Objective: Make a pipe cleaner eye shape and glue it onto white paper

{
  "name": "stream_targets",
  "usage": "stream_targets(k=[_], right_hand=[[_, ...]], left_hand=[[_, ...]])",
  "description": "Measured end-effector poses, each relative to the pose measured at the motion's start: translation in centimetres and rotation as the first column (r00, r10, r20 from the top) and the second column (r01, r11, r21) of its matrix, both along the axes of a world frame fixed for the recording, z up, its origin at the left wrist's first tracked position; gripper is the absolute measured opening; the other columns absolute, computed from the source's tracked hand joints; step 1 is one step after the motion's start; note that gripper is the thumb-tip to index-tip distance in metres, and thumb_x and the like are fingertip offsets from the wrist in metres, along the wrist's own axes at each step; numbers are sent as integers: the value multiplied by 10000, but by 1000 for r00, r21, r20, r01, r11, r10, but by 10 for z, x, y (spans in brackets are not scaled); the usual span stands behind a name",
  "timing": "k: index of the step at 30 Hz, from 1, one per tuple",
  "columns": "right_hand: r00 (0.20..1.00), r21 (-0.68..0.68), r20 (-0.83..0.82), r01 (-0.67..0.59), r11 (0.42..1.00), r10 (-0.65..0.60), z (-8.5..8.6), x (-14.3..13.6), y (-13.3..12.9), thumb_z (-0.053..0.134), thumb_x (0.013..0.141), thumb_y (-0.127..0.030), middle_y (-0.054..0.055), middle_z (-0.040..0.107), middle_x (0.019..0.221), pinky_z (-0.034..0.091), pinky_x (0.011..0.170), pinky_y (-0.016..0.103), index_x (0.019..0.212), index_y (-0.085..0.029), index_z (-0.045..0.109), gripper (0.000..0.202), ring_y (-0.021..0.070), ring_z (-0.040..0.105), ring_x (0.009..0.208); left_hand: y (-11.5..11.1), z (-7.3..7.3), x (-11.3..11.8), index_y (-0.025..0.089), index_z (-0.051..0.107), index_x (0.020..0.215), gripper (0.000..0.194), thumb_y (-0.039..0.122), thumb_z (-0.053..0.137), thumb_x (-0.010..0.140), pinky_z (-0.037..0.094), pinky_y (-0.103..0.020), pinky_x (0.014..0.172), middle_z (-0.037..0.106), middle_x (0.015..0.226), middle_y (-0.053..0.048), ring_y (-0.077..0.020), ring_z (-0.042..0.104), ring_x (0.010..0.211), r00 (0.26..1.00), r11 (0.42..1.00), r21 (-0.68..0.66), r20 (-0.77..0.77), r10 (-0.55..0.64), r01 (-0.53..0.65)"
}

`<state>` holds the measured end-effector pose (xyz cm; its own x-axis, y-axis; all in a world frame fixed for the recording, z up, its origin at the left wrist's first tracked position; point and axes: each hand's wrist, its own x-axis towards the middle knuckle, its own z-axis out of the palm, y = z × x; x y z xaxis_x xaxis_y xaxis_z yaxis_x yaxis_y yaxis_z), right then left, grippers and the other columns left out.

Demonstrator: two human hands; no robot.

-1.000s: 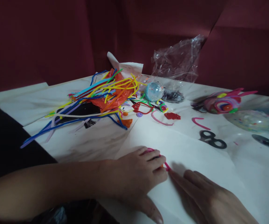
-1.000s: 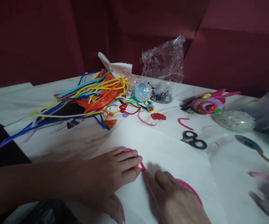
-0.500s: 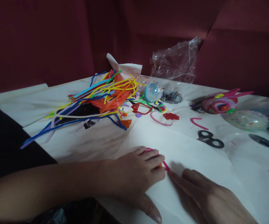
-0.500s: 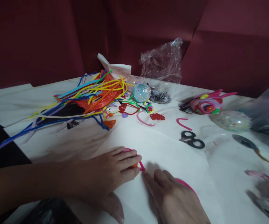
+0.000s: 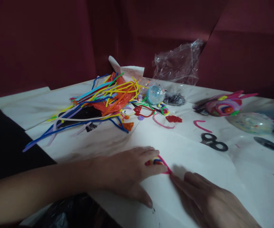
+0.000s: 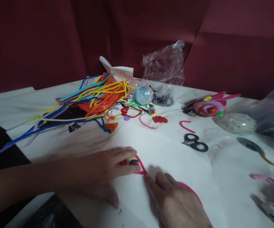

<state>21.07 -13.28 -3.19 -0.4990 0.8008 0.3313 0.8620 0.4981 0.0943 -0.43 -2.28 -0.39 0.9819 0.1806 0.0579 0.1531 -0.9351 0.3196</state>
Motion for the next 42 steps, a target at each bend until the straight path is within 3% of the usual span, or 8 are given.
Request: stream_targets(k=[3,6,15,20,26,30,36,42], right_hand=[[998,57,39,-41,998,39,2,1,2,283,780,-23,90,622,968,589,531,296,942,-169,611,394,225,635,744],[996,95,45,-75,993,71,3,1,4,299,769,-27,90,630,938,584,516,274,978,-155,621,405,221,638,737],[998,39,6,-59,997,59,-3,2,2,267,814,-32,104,616,903,592,501,296,988,-118,671,448,223,636,715],[997,82,50,-64,995,60,-5,4,0,276,792,-23,104,623,964,598,532,324,983,-135,647,433,231,641,738],[996,118,73,-61,991,53,1,0,1,288,774,-23,111,626,972,589,511,303,986,-127,639,423,235,644,741],[997,85,65,-54,995,48,1,-1,1,278,788,-27,104,626,941,585,513,285,1003,-118,653,442,222,639,740],[1000,10,12,1,1000,-1,-5,1,-4,275,831,-43,109,611,939,583,523,291,1063,-121,651,449,216,630,724],[998,-18,46,36,999,-35,-11,4,-7,258,870,-40,122,576,1072,595,615,348,1153,-139,596,452,235,616,827]], left_hand=[[5,1,-5,98,497,1260,603,489,588,810,313,-358,1057,526,1283,-154,-251,451,1221,996,1000,-5,94,-6,6],[5,2,-9,70,553,1187,500,445,538,858,334,-341,1040,572,1226,-151,-243,482,1186,991,999,19,130,-30,28],[4,-2,-2,102,513,1239,531,467,537,853,383,-376,979,513,1281,-176,-274,491,1166,997,997,78,65,-30,25],[9,1,2,57,502,1229,498,378,571,854,367,-330,1000,576,1221,-147,-246,505,1157,1000,1000,11,29,3,-4],[13,2,0,121,499,1231,436,353,550,864,405,-348,940,576,1218,-122,-239,524,1129,994,992,-78,29,103,-101],[7,0,3,107,449,1295,585,486,532,856,352,-351,969,557,1236,-132,-241,505,1126,998,998,44,39,45,-47],[-6,-7,12,230,482,1283,758,756,418,741,385,-360,764,593,1007,-90,-246,528,880,999,948,315,35,37,-46],[-7,-6,16,215,553,1163,745,789,345,737,381,-350,748,575,939,-91,-234,506,831,999,938,343,17,42,-45]])
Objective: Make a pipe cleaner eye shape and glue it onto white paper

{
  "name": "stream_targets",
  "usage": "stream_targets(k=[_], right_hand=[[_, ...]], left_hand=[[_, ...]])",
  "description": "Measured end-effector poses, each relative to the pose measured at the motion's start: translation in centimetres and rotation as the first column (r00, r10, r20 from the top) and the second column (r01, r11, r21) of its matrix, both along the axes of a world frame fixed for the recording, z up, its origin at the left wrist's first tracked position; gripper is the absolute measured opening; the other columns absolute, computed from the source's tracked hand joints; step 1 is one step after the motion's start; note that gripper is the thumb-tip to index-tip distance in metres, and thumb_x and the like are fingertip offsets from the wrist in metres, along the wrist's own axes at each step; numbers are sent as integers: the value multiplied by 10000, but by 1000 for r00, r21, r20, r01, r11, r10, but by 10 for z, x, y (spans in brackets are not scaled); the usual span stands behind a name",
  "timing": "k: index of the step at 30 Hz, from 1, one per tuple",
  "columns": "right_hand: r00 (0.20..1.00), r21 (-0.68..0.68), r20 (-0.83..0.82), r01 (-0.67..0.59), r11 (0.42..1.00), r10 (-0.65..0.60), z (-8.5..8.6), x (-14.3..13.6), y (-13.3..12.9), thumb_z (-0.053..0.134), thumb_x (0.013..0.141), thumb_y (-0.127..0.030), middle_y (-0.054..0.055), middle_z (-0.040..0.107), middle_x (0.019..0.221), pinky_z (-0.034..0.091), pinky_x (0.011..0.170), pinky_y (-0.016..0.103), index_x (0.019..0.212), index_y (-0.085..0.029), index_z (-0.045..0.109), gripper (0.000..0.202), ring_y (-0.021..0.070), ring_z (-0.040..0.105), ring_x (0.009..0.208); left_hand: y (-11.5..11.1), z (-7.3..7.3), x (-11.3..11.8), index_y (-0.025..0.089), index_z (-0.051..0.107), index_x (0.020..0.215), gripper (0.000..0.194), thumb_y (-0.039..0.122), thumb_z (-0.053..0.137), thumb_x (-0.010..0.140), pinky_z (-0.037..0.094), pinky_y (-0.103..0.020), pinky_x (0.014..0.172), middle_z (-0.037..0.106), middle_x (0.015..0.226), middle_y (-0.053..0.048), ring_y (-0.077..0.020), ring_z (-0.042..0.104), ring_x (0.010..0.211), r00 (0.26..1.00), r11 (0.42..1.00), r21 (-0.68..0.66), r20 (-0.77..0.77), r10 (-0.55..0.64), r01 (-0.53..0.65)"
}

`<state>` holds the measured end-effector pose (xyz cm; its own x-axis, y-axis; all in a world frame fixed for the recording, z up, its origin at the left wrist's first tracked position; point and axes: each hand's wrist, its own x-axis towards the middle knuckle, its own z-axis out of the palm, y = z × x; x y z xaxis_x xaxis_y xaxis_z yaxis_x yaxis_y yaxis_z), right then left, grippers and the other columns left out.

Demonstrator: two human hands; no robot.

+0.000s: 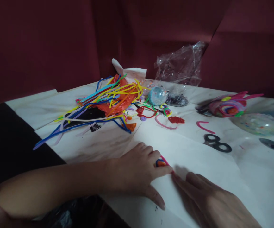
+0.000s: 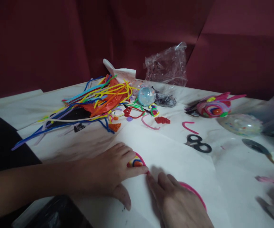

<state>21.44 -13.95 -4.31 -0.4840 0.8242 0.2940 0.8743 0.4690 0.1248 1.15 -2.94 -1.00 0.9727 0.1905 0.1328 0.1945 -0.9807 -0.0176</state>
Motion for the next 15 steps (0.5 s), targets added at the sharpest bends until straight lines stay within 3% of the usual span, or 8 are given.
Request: stream_targets(k=[9,15], right_hand=[[1000,8,-25,-9,1000,9,5,-5,1,278,830,-41,107,589,879,577,494,321,1053,-119,640,432,221,612,685],[998,-15,-58,21,1000,-22,0,-5,2,250,883,-65,71,568,841,566,485,326,1090,-141,600,414,209,597,665]], left_hand=[[-2,2,2,192,573,1112,731,783,384,725,391,-360,738,577,950,-103,-251,510,851,999,1000,7,-38,24,-24],[-4,7,7,280,576,1145,324,448,491,882,381,-365,727,584,931,-73,-244,525,850,994,994,62,-55,94,-91]])
